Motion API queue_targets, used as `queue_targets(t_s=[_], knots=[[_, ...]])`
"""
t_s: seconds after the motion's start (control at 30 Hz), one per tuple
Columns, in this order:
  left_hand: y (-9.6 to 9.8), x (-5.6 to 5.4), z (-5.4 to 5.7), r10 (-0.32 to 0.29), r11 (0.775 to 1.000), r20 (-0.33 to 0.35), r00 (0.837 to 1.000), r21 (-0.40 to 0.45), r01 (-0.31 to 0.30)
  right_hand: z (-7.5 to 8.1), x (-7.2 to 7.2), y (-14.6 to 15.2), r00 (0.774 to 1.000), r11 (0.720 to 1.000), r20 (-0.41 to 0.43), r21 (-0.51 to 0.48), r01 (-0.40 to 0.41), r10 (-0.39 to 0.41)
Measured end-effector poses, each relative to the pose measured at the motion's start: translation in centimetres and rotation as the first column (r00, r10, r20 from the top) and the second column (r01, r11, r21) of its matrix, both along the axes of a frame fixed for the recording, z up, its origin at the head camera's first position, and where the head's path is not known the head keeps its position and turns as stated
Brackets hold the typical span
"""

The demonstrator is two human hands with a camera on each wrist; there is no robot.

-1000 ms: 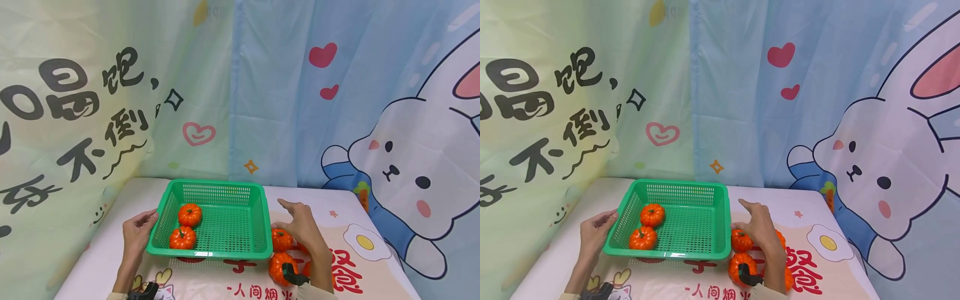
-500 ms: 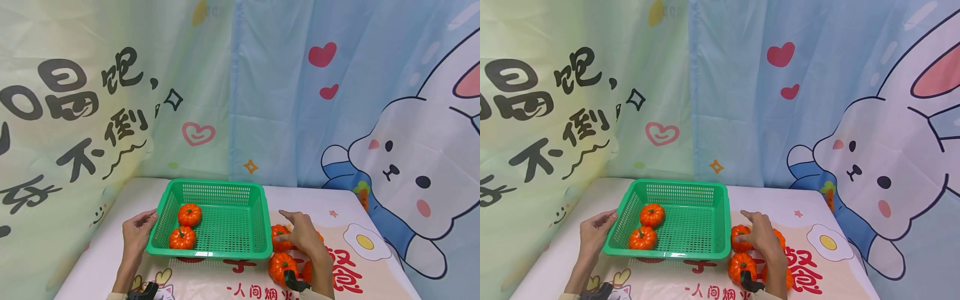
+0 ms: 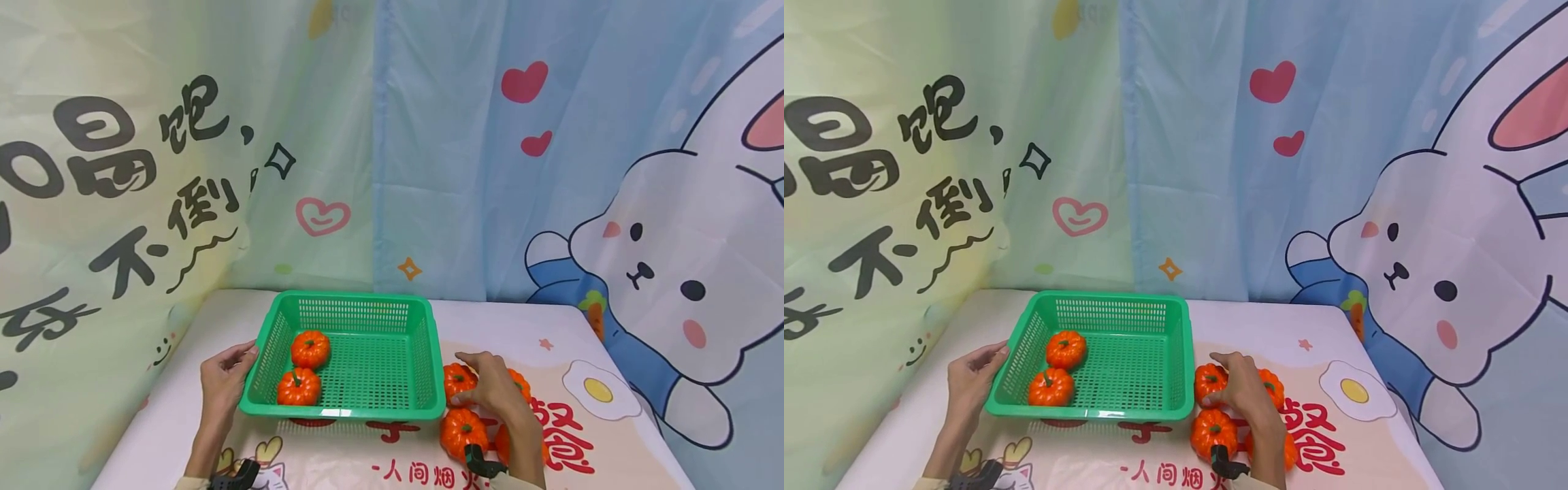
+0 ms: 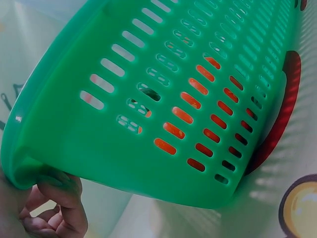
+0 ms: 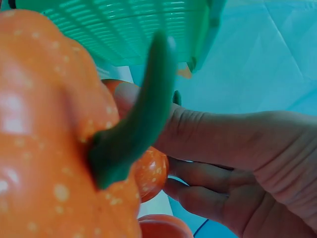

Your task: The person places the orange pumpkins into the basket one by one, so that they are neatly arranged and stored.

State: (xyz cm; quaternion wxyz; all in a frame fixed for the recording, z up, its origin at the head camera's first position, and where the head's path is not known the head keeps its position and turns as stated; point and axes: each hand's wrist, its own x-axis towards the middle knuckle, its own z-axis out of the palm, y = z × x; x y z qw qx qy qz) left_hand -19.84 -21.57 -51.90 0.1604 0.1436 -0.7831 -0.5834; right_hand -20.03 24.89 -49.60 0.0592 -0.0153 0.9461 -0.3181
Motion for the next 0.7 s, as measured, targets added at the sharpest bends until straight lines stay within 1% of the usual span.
queue_targets(t_s=[0.13, 0.37, 0.7], knots=[[0.01, 0.07, -0.03, 0.004, 1.000, -0.005, 1.000, -0.007, -0.004, -0.32, -0.11, -0.04, 1.000, 1.000, 0.009, 0.000, -0.003, 0.003], [0.11, 0.18, 0.05, 0.010, 1.000, -0.005, 1.000, -0.004, -0.010, -0.75, -0.17, 0.01, 1.000, 1.000, -0.021, 0.012, -0.017, 0.017], [-0.06, 0.03, 0.01, -0.006, 1.000, -0.017, 1.000, 0.010, 0.007, -0.93, -0.47, 0.04, 1.000, 0.999, -0.005, 0.021, -0.024, 0.024]])
